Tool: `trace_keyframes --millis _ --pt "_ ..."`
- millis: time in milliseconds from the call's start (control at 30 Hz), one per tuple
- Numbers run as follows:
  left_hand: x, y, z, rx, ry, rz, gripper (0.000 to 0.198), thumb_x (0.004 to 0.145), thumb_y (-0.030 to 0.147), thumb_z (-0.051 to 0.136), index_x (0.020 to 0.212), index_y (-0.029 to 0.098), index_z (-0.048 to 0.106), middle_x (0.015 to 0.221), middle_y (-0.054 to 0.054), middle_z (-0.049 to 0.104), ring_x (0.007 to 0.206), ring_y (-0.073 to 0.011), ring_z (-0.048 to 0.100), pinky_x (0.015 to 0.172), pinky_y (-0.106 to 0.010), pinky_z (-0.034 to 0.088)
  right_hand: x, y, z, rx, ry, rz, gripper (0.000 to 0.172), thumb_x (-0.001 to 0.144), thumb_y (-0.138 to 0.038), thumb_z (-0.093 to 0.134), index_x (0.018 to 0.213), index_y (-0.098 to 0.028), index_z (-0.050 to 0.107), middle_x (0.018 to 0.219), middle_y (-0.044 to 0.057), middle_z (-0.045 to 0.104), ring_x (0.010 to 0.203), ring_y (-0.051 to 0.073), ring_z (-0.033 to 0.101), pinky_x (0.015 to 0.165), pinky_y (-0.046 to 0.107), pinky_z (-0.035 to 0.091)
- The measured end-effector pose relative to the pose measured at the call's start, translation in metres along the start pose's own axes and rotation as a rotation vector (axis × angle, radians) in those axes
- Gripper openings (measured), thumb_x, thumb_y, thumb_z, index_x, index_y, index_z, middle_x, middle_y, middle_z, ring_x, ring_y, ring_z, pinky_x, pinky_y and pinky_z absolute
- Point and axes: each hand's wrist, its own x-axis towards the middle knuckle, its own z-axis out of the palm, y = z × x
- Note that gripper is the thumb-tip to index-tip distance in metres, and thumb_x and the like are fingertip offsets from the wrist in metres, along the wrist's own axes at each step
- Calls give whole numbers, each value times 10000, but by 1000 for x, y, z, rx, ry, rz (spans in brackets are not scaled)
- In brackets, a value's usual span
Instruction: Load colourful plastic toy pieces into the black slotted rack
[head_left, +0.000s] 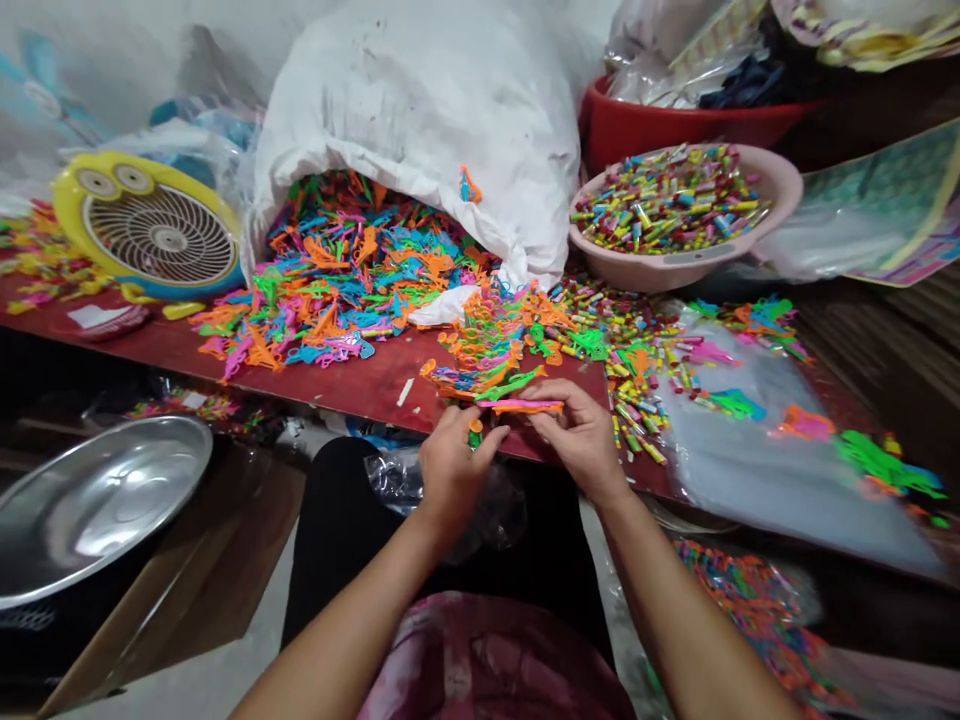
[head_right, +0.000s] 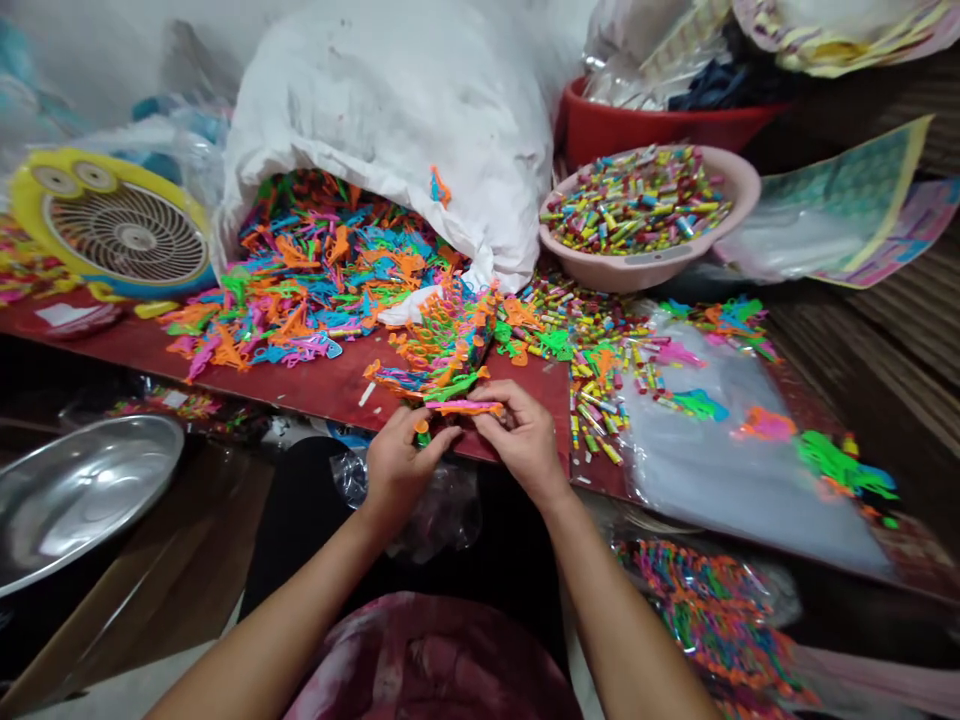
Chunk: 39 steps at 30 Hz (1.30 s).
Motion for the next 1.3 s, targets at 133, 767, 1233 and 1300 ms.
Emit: trace_keyframes --millis 133,767,1233,1300 --pt "1 5 6 13 -54 -49 204 867 407 659 896 207 684 851 -7 637 790 -146 596 695 -239 409 -8 2 0 11 13 2 128 821 -162 669 914 -248 689 936 17 679 936 172 645 842 306 530" --pt "8 -1 6 -117 -66 -104 183 887 367 609 807 213 664 825 -3 638 786 -139 591 720 -238 391 11 17 -53 210 345 342 233 718 -342 766 847 -212 623 700 -33 625 513 120 584 505 257 491" --pt "10 -2 4 -91 -94 -121 199 883 378 606 782 214 651 827 -9 647 796 -149 603 738 -240 419 -1 7 -4 -117 -102 235 451 856 -366 651 1285 -245 580 845 14 674 750 174 644 725 332 550" --pt "10 -3 4 -95 -116 -116 190 882 383 606 803 219 660 855 -12 663 829 -156 618 758 -243 434 -1 5 9 12 -66 284 377 844 -385 681 1189 -240 633 800 3 671 696 160 634 676 303 545"
